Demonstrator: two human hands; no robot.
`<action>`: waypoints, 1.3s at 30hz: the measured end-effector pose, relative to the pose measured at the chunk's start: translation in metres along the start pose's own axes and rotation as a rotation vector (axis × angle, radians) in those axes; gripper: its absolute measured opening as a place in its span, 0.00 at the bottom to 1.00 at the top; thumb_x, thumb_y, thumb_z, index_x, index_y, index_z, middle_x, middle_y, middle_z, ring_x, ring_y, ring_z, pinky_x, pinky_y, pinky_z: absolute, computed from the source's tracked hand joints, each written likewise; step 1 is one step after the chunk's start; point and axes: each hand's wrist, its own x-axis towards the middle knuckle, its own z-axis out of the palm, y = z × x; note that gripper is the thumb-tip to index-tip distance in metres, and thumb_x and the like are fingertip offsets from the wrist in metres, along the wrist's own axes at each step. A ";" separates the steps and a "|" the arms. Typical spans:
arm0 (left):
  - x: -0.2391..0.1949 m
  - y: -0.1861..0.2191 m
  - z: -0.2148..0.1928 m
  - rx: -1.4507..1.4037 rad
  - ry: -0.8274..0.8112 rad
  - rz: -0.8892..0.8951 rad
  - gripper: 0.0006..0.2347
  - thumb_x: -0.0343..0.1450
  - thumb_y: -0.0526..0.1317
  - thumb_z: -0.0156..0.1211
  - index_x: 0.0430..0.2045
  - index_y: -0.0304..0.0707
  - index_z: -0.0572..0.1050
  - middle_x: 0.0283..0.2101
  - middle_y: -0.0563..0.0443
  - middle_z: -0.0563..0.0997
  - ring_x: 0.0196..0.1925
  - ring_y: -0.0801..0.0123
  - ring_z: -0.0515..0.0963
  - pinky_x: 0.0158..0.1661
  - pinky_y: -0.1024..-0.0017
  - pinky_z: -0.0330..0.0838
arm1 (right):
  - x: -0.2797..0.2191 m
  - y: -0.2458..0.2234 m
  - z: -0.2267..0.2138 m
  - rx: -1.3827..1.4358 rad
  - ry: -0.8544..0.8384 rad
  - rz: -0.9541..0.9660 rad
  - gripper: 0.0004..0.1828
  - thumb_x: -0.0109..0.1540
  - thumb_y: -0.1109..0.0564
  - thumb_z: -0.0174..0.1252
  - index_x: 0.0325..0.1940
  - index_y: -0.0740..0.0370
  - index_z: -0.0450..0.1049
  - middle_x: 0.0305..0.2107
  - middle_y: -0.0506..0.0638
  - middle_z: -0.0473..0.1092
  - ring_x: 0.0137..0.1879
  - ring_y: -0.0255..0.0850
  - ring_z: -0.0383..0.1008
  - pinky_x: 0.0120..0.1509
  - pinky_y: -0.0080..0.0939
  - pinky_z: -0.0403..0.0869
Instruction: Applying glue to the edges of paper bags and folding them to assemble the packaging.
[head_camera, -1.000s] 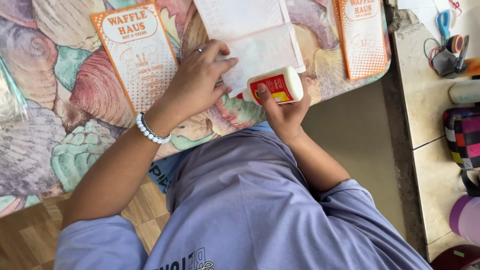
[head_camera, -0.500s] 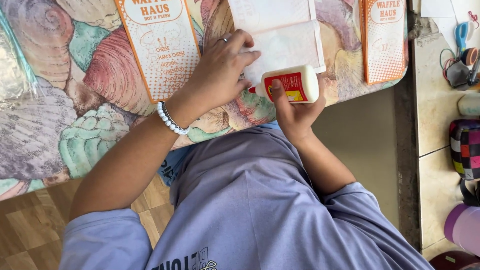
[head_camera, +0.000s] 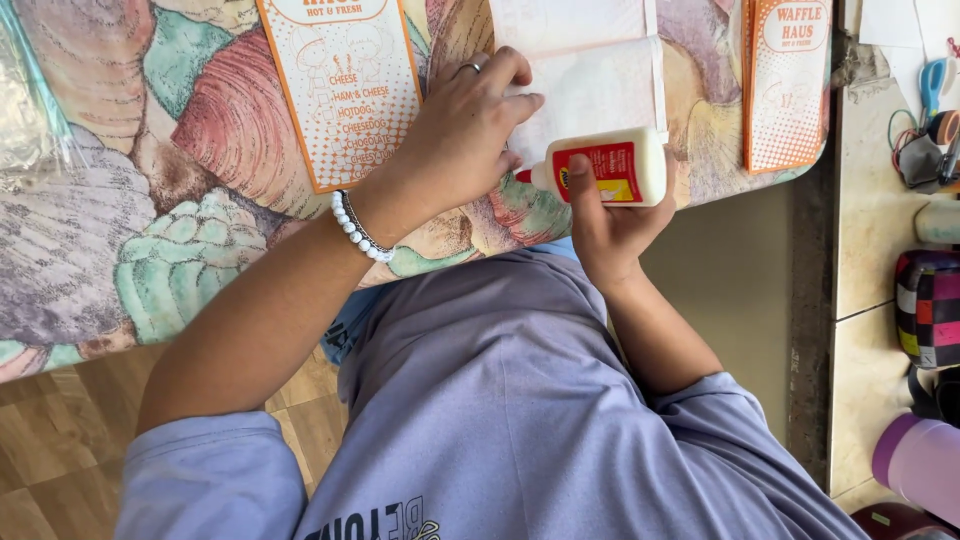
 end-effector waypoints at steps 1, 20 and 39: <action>0.000 0.000 0.000 0.000 0.000 -0.001 0.23 0.57 0.41 0.78 0.45 0.38 0.81 0.51 0.47 0.70 0.48 0.51 0.75 0.49 0.56 0.65 | 0.003 -0.003 0.000 0.001 -0.001 0.001 0.21 0.61 0.55 0.71 0.45 0.62 0.64 0.31 0.52 0.70 0.36 0.37 0.72 0.41 0.36 0.77; 0.001 -0.001 0.000 0.004 -0.003 -0.001 0.23 0.55 0.42 0.78 0.44 0.37 0.82 0.50 0.46 0.70 0.48 0.53 0.75 0.49 0.56 0.66 | 0.026 0.011 -0.029 -0.101 0.070 -0.064 0.14 0.63 0.59 0.69 0.39 0.61 0.66 0.29 0.49 0.70 0.35 0.37 0.71 0.37 0.39 0.76; -0.001 0.006 -0.013 -0.016 -0.057 -0.028 0.23 0.59 0.38 0.77 0.49 0.36 0.80 0.53 0.46 0.68 0.50 0.52 0.74 0.51 0.55 0.64 | 0.049 0.046 -0.071 -0.121 0.221 -0.194 0.13 0.65 0.62 0.69 0.44 0.63 0.69 0.31 0.53 0.73 0.33 0.42 0.75 0.34 0.39 0.77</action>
